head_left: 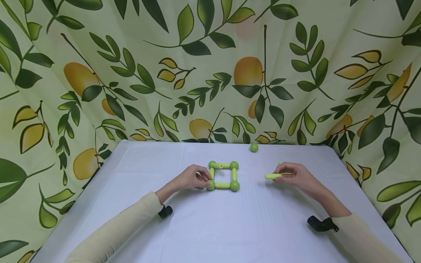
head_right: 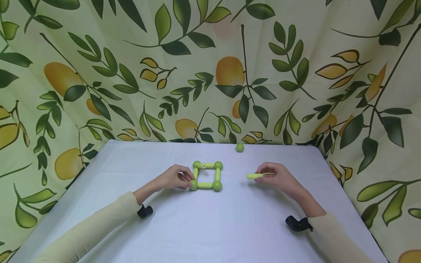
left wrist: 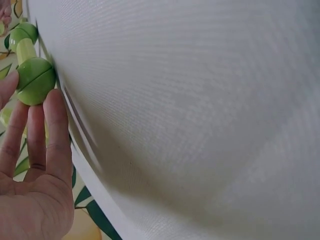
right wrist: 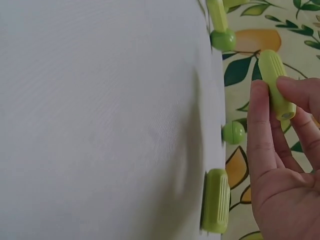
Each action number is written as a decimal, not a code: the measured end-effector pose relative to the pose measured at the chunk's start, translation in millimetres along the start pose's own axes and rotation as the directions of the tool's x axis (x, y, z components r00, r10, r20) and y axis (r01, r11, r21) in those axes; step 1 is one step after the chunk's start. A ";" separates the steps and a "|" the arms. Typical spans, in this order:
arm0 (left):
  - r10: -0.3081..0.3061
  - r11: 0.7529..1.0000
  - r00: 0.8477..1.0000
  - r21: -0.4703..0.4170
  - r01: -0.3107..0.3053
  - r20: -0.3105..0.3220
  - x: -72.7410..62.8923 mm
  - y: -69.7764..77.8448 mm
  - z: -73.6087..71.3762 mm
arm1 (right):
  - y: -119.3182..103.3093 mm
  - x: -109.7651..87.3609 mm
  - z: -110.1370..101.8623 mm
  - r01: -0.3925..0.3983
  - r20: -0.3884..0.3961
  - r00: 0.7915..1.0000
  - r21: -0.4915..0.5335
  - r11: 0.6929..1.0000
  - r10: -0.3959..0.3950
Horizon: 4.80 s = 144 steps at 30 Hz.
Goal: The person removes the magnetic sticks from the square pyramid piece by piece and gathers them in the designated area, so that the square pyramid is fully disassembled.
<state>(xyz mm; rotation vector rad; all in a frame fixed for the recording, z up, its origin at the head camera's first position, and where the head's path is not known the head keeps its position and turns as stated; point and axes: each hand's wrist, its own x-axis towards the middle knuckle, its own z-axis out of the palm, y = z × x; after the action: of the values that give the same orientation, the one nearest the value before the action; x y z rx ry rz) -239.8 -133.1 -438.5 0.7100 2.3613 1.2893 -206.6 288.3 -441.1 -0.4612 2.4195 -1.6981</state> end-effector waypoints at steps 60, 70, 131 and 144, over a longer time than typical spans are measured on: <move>0.010 1.000 1.000 -0.003 -0.010 0.012 -1.2 -1.3 -0.7 | 26.8 -29.0 -33.1 -0.074 -0.119 0.992 -0.373 0.925 0.032; 0.047 0.999 0.999 -0.018 -0.047 0.013 -1.1 -2.9 -0.8 | 22.4 -29.9 -35.7 -0.063 -0.107 0.994 -0.360 0.931 0.026; -0.085 0.996 0.996 0.004 0.085 0.030 7.3 8.4 -1.5 | -38.8 113.8 139.4 0.174 0.141 0.975 0.013 0.985 -0.174; -0.113 0.990 0.992 -0.080 0.117 0.056 5.0 4.3 -9.0 | -38.3 123.6 146.2 0.140 0.136 0.982 -0.073 0.987 -0.129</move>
<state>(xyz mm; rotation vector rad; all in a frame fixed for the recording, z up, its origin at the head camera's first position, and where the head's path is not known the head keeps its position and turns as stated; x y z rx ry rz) -247.5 -134.3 -430.5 0.5662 2.2579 1.2963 -273.6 105.2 -449.6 -0.7392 2.4199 -1.5668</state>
